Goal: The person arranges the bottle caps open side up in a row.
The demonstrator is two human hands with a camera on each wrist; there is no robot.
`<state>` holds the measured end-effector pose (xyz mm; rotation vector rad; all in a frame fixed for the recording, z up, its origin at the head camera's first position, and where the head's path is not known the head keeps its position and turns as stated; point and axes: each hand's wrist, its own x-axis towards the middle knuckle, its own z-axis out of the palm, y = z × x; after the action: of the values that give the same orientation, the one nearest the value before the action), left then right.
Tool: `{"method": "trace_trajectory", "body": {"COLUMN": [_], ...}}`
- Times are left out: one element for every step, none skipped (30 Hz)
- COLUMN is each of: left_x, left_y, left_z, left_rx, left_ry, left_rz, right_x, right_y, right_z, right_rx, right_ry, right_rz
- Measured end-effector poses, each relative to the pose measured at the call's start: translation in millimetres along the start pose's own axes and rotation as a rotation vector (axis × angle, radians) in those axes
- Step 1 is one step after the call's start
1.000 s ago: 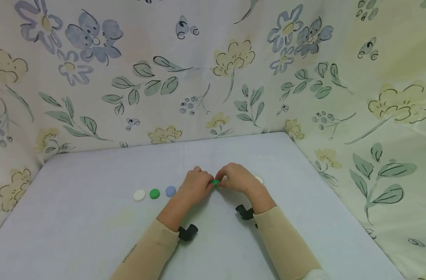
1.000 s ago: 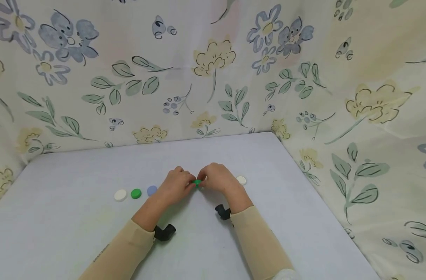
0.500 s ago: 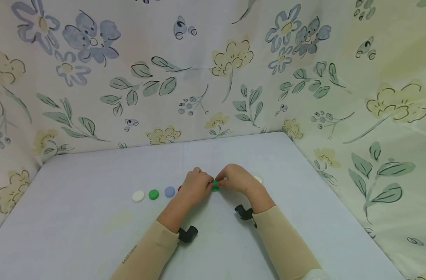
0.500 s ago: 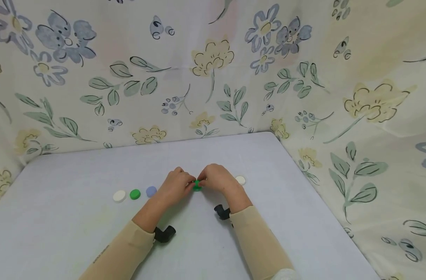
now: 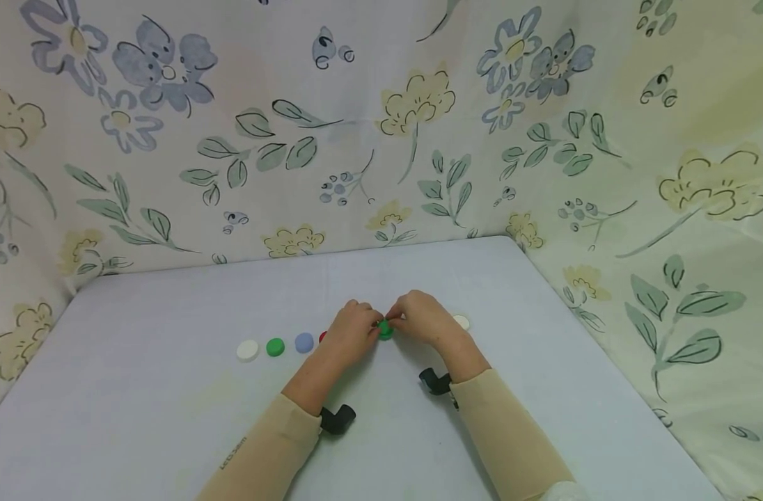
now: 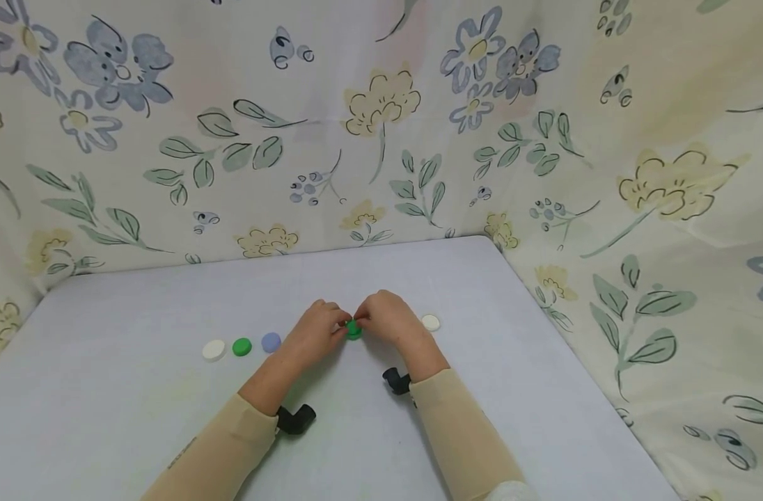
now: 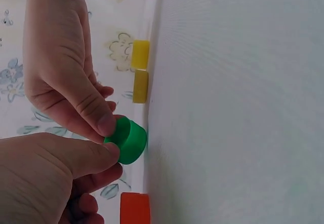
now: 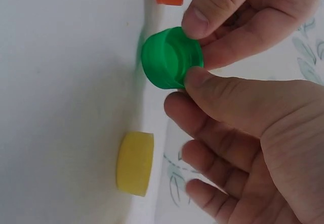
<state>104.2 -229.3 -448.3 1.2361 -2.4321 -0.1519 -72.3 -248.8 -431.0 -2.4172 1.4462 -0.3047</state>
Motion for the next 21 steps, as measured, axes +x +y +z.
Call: {"method": "trace_trajectory", "body": {"left_x": [0.1,0.0,0.2,0.2,0.3,0.3,0.4,0.4,0.4,0.3,0.2,0.2,0.3,0.3,0.3,0.2,0.4,0.5,0.5,0.4,0.2], "left_y": [-0.4,-0.7,-1.0,-1.3,-1.5,-1.7,-1.7,-1.6,-1.3,-1.0,-0.6,-0.2,0.0,0.2,0.4,0.6,0.7,0.7,0.7,0.9,1.1], "left_z": [0.5,1.0,1.6,2.2,2.6,3.0,3.4,3.6,3.8,3.7,3.7,3.7,3.8,3.9,4.1,4.1,4.3,4.4,4.4,4.2,3.9], "left_rx": [-0.013,-0.024,-0.031,-0.039,-0.042,-0.042,-0.04,-0.039,-0.038,-0.04,-0.036,-0.036,-0.035,-0.031,-0.029,-0.026,-0.019,-0.016,-0.012,-0.007,-0.003], "left_ry": [0.006,0.012,0.017,0.021,0.018,0.017,0.016,0.013,0.008,0.005,0.002,0.001,0.003,0.001,0.0,0.002,0.002,0.002,-0.001,-0.005,-0.01], "left_rz": [0.008,0.012,0.016,0.018,0.015,0.014,0.013,0.013,0.01,0.009,0.009,0.011,0.015,0.018,0.02,0.024,0.024,0.022,0.018,0.011,0.006], "right_x": [0.9,1.7,2.5,3.2,3.6,3.9,4.1,4.0,3.7,3.3,2.4,1.9,1.4,0.9,0.5,0.2,0.1,0.4,0.5,0.4,0.3], "right_y": [-0.2,-0.6,-0.9,-1.4,-1.7,-2.1,-2.4,-2.6,-2.5,-2.5,-2.5,-2.4,-2.3,-2.3,-2.1,-2.0,-2.1,-2.0,-2.0,-2.1,-2.0], "right_z": [0.7,1.1,1.4,1.7,2.0,2.2,2.3,2.6,2.9,3.1,3.3,3.3,3.4,3.3,3.3,3.4,3.5,3.7,3.9,4.0,4.2], "right_rx": [0.0,0.005,0.009,0.012,0.015,0.015,0.014,0.012,0.007,0.006,0.006,0.005,0.005,0.008,0.011,0.014,0.015,0.014,0.016,0.02,0.023], "right_ry": [0.0,0.001,0.001,0.001,0.001,0.002,0.003,0.002,0.0,0.0,-0.002,-0.003,-0.005,-0.005,-0.004,0.002,0.006,0.013,0.021,0.028,0.034], "right_rz": [0.008,0.011,0.011,0.014,0.017,0.023,0.026,0.029,0.03,0.031,0.033,0.034,0.034,0.036,0.037,0.04,0.045,0.044,0.041,0.038,0.035]}}
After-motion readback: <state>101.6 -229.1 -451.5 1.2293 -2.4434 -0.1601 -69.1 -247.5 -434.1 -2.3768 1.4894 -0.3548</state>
